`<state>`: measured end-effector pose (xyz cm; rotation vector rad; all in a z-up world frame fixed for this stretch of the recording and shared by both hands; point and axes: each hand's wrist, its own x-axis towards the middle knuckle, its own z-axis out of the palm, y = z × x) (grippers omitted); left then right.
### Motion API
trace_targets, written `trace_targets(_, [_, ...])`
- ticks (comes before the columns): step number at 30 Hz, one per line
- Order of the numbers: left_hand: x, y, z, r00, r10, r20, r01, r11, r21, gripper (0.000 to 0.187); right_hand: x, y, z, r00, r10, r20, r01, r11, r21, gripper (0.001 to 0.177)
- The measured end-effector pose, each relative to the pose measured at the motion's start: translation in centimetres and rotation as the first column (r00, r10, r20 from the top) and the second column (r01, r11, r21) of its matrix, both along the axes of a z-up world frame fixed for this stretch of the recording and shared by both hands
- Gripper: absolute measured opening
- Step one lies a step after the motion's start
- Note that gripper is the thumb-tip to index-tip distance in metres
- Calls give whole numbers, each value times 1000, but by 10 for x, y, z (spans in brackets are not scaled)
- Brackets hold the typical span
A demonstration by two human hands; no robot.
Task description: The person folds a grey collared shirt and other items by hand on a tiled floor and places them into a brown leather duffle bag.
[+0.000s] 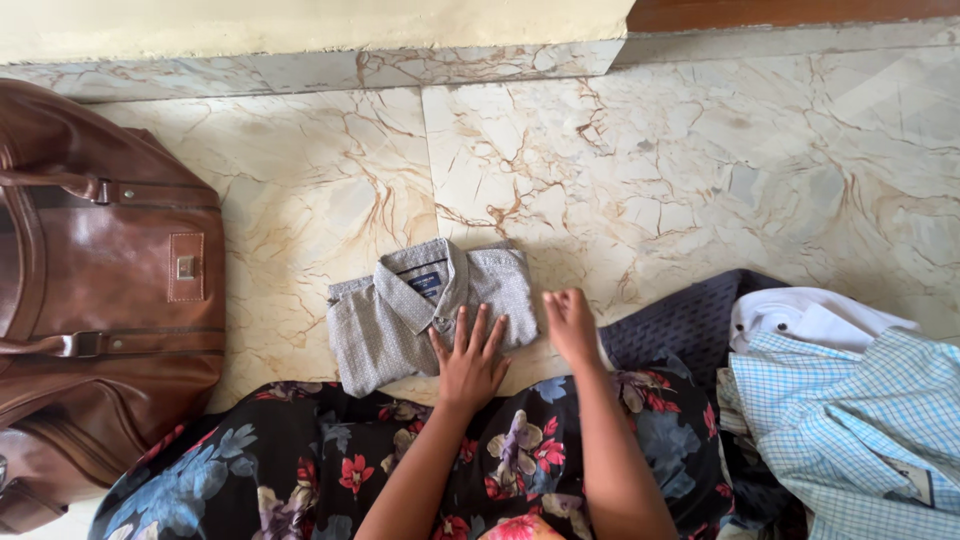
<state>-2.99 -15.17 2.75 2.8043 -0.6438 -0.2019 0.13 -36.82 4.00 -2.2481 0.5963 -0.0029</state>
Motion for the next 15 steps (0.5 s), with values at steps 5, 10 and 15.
trace_targets(5, [4, 7, 18, 998, -22, 52, 21, 999, 35, 71, 21, 70, -2, 933, 103, 345, -39, 982, -187, 63])
trace_targets(10, [7, 8, 38, 973, -26, -231, 40, 998, 53, 73, 46, 64, 10, 980, 5, 200, -17, 998, 58, 37])
trace_targets(15, [-1, 13, 45, 981, 37, -188, -29, 998, 49, 73, 63, 48, 4, 996, -34, 87, -29, 770, 637, 30])
